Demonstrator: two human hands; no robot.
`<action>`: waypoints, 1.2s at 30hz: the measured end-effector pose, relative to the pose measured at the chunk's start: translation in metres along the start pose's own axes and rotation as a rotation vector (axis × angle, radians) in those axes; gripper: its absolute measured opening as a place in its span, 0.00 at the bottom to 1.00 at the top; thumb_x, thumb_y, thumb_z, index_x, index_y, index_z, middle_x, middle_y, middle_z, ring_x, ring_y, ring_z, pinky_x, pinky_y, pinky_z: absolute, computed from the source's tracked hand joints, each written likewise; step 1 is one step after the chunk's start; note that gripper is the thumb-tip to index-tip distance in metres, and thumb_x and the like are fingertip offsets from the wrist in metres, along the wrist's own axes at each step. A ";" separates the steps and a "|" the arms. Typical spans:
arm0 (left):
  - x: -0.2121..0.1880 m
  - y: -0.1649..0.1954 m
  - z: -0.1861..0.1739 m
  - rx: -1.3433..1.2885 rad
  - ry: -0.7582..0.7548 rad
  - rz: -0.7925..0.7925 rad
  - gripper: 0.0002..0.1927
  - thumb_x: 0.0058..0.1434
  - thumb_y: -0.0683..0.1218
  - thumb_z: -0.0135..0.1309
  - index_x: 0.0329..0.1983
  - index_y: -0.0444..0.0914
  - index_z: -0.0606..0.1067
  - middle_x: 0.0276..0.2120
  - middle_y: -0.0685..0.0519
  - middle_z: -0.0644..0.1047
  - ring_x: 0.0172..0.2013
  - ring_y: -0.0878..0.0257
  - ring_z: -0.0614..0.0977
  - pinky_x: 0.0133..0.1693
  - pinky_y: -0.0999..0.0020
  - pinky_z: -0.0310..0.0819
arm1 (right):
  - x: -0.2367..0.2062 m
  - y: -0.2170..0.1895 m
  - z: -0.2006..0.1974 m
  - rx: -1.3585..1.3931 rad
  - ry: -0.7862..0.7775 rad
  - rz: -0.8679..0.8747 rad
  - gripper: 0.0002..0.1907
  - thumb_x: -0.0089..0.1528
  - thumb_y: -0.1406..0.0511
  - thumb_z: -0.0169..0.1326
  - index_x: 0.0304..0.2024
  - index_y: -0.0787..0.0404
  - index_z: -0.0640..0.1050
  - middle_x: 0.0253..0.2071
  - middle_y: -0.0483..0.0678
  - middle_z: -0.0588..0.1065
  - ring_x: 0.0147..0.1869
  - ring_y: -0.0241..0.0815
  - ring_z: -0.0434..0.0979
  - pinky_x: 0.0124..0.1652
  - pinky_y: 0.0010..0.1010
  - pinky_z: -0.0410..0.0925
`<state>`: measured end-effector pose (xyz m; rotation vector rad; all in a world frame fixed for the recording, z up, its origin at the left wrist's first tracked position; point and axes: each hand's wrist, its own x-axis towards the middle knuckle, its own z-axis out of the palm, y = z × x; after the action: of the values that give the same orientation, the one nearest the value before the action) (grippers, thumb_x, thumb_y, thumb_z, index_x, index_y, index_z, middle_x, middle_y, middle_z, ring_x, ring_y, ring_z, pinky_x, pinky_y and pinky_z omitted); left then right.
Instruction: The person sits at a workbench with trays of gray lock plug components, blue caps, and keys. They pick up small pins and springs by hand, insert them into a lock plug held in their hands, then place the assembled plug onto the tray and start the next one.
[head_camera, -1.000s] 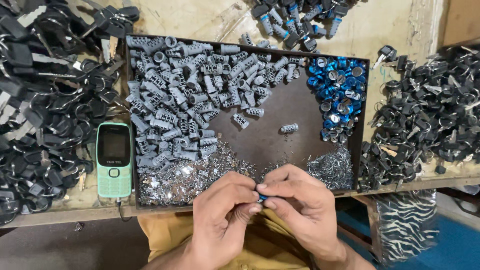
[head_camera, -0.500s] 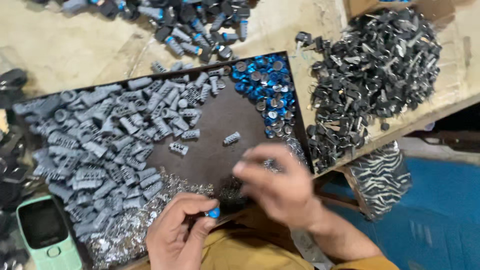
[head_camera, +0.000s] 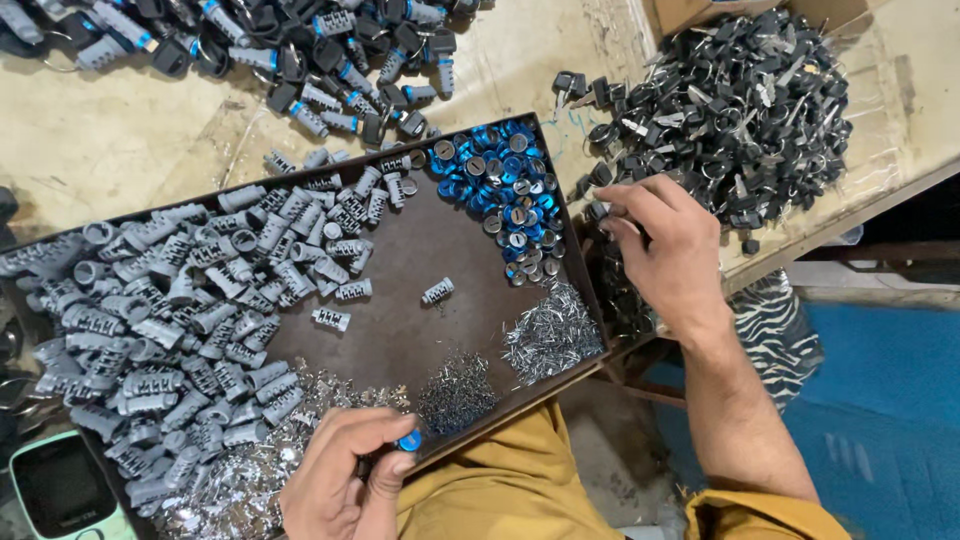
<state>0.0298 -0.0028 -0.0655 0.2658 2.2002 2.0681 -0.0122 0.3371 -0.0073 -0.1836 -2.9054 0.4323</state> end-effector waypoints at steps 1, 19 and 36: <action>0.000 0.000 -0.002 -0.015 -0.013 -0.014 0.10 0.58 0.43 0.62 0.40 0.32 0.80 0.37 0.47 0.82 0.38 0.62 0.82 0.45 0.71 0.77 | 0.001 0.000 -0.003 0.007 -0.001 -0.019 0.19 0.57 0.73 0.64 0.51 0.58 0.81 0.47 0.49 0.76 0.50 0.49 0.78 0.48 0.37 0.70; 0.005 0.010 -0.004 -0.071 -0.043 -0.201 0.09 0.59 0.39 0.60 0.41 0.31 0.81 0.38 0.48 0.81 0.37 0.65 0.81 0.39 0.73 0.74 | -0.001 -0.020 -0.035 -0.081 0.392 -0.082 0.14 0.53 0.82 0.61 0.40 0.69 0.77 0.47 0.65 0.71 0.53 0.59 0.74 0.51 0.40 0.69; 0.016 0.030 -0.015 -0.036 -0.004 0.002 0.07 0.63 0.39 0.61 0.45 0.35 0.79 0.41 0.51 0.78 0.36 0.67 0.77 0.37 0.75 0.72 | -0.065 -0.123 0.034 1.161 -0.330 0.098 0.08 0.58 0.76 0.64 0.37 0.67 0.77 0.33 0.47 0.74 0.35 0.33 0.70 0.35 0.23 0.62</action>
<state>0.0131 -0.0124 -0.0341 0.2689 2.1590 2.1036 0.0324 0.2007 -0.0139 -0.0633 -2.3930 2.1675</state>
